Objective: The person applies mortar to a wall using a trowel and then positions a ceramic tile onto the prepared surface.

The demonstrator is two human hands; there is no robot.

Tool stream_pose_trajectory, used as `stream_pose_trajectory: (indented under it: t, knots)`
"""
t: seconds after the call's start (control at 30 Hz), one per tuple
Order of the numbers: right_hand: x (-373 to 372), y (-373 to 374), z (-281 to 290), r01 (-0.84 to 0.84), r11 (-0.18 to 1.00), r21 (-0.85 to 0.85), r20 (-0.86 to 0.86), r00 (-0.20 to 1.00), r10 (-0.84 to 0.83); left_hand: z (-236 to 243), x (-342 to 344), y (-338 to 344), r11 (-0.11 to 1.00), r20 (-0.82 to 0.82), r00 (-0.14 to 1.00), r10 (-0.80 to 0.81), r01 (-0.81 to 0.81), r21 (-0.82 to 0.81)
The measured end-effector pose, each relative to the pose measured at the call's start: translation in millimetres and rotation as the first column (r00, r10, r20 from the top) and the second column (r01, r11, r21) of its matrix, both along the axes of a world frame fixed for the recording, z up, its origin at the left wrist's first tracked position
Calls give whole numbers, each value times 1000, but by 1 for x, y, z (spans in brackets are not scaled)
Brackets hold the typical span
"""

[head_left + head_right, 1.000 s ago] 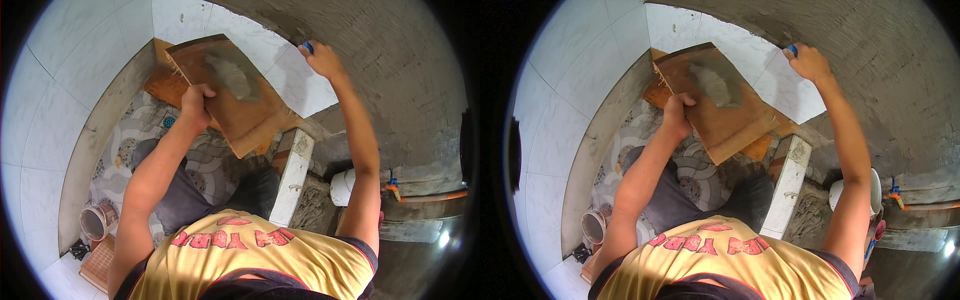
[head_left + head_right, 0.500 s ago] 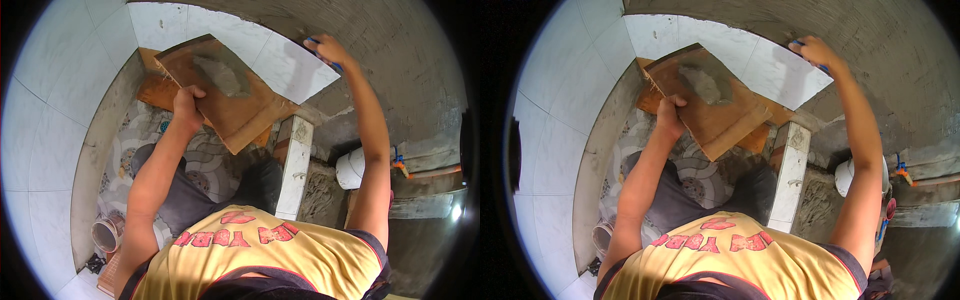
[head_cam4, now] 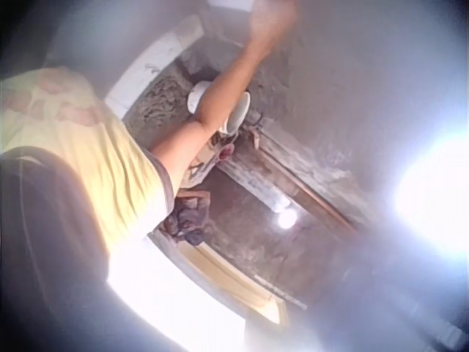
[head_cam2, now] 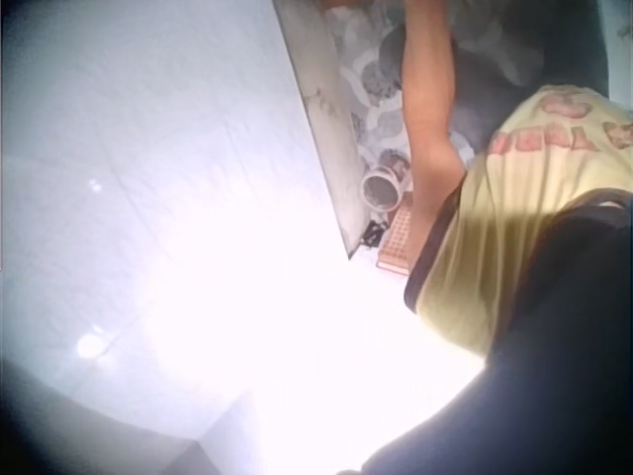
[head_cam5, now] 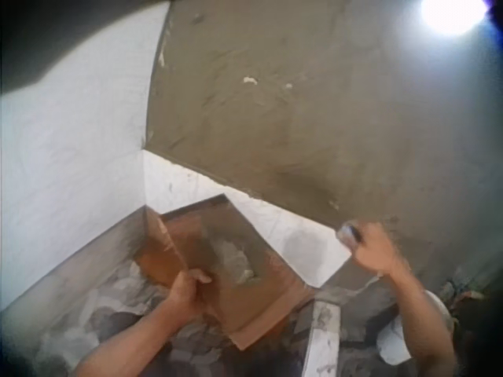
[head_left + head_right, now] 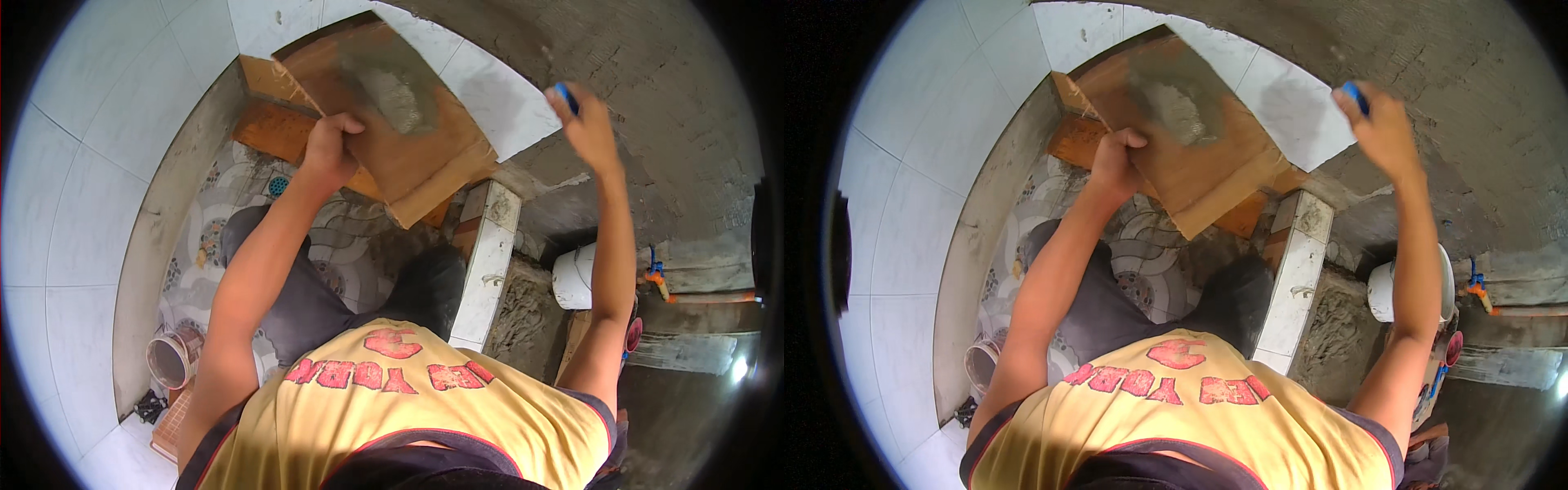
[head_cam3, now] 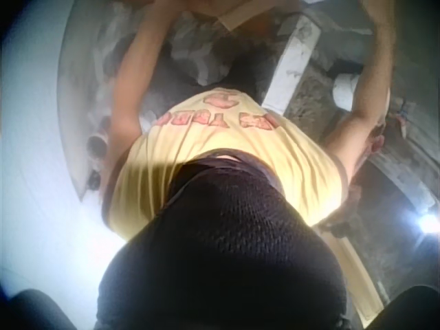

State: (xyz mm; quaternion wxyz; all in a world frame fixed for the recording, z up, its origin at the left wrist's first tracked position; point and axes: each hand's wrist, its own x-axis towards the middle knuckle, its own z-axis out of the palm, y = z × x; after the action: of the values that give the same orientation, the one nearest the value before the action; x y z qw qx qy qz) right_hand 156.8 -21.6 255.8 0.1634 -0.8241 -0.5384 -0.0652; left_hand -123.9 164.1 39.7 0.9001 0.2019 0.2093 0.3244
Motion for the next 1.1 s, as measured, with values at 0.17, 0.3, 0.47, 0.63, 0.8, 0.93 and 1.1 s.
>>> stream_pose_trajectory:
  t: [0.17, 0.3, 0.47, 0.63, 0.8, 0.93, 1.1]
  knots:
    - [-64, -24, -47, -175, 984, -44, -112, 979, 169, 7, 14, -13, 1000, -29, 1000, -9, 10, 29]
    - [-66, -22, -73, -218, 968, -124, 22, 975, 222, 19, 22, -33, 984, -47, 999, -1, 9, 178]
    - [-46, -19, -94, -222, 974, 53, 215, 955, 206, 25, 23, -45, 989, -72, 997, 17, -6, 148]
    - [-4, 19, -77, -208, 963, 175, 331, 933, 141, 13, 12, -37, 997, -13, 997, -71, 72, 38]
    - [32, 60, -55, 0, 1000, -11, 332, 943, 3, 9, 8, -27, 999, -51, 998, 21, -23, -24]
    - [49, 82, -36, 35, 991, -126, 223, 975, -6, 5, 5, -20, 997, 0, 999, 49, -49, -56]
    - [59, 94, -12, 33, 975, -218, 102, 995, -11, 8, -3, -17, 996, 42, 998, 37, -34, -78]
